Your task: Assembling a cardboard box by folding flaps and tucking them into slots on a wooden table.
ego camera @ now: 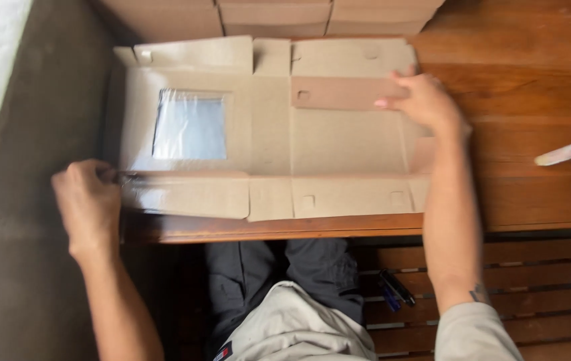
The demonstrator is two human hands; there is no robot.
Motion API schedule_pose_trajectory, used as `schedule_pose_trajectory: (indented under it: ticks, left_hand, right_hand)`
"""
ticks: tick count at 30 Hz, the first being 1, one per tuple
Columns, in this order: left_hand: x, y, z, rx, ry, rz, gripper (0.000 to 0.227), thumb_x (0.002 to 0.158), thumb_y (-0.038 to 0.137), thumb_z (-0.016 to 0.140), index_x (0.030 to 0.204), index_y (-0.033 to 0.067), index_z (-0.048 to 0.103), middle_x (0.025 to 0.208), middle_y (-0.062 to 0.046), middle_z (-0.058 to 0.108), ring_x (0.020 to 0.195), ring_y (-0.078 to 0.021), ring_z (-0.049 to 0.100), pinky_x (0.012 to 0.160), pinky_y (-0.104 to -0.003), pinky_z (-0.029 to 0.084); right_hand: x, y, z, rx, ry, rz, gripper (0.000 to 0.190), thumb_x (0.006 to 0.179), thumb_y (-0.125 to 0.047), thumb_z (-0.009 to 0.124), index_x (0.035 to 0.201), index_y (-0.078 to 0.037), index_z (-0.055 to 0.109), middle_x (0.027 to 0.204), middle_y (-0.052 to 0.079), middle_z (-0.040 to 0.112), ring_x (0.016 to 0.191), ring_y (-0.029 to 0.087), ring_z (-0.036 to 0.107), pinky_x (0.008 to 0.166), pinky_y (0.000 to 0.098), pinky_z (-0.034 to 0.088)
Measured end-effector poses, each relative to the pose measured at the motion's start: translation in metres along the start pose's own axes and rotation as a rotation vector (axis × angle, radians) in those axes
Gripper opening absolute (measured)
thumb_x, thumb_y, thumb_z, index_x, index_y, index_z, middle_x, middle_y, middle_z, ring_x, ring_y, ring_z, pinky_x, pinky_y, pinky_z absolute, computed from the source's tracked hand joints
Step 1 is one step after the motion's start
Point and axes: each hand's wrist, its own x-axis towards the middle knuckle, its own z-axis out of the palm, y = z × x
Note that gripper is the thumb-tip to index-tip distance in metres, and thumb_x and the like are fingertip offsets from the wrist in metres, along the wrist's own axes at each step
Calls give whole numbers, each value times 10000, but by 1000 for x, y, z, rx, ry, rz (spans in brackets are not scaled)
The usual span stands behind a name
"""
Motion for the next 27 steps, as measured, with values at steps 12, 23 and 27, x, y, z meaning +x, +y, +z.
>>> schedule_pose_trajectory:
  ticks: [12,23,27]
  left_hand:
    - [2,18,-7,-113,-27,-64,162,908,0,597,864,-84,729,752,-310,677,736,-500,656,662,-558,487]
    - [8,16,-12,-145,-93,-124,169,889,44,745,944,-115,757,784,-306,710,783,-497,708,648,-518,575]
    - [10,9,-4,-151,-106,-141,169,904,36,760,978,-115,770,814,-296,728,808,-477,722,660,-479,592]
  right_hand:
    - [-39,-48,-20,82,-45,128,807,849,-428,707,1566,-206,409,1702,107,166,1568,331,157,1232,515,143]
    - [-19,-13,-9,54,43,19,801,791,-530,794,1476,-190,557,1645,201,339,1467,483,342,1228,556,276]
    - [-26,-21,-14,55,30,23,765,807,-504,783,1474,-205,556,1647,198,336,1467,476,349,1225,548,292]
